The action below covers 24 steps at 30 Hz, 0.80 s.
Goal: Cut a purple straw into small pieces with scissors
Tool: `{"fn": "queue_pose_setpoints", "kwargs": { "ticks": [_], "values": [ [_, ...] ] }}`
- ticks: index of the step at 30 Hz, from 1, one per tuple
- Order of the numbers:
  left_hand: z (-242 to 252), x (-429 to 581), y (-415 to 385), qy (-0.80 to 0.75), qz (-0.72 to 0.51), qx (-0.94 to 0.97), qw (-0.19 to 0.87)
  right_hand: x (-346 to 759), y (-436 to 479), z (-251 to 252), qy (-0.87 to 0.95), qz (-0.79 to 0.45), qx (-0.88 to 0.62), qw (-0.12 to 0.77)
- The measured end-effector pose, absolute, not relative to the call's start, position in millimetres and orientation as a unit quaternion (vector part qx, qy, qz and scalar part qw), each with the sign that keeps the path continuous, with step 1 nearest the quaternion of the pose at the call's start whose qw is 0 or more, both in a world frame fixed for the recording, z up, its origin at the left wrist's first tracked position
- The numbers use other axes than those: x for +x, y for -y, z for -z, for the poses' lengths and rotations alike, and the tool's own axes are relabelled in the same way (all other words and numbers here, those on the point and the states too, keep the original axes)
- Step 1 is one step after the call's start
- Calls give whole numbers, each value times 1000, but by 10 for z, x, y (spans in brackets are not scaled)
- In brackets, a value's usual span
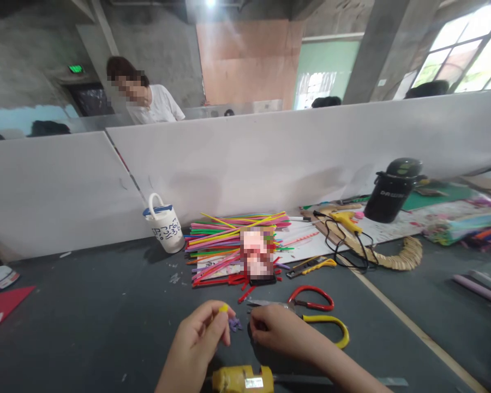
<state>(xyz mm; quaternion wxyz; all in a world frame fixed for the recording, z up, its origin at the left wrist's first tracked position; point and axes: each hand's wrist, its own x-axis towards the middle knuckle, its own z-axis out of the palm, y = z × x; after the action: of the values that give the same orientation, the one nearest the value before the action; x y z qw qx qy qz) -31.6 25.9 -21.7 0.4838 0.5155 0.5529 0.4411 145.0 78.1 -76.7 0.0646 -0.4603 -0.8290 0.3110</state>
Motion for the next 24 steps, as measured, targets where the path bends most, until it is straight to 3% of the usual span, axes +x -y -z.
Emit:
{"fn": "queue_pose_setpoints", "kwargs": {
  "ticks": [11, 24],
  "values": [
    [178, -369, -217, -514, -489, 409, 574, 1463, -762, 731, 828, -311, -460, 72],
    [184, -409, -197, -536, -543, 420, 491, 1490, -781, 740, 818, -335, -457, 97]
  ]
}}
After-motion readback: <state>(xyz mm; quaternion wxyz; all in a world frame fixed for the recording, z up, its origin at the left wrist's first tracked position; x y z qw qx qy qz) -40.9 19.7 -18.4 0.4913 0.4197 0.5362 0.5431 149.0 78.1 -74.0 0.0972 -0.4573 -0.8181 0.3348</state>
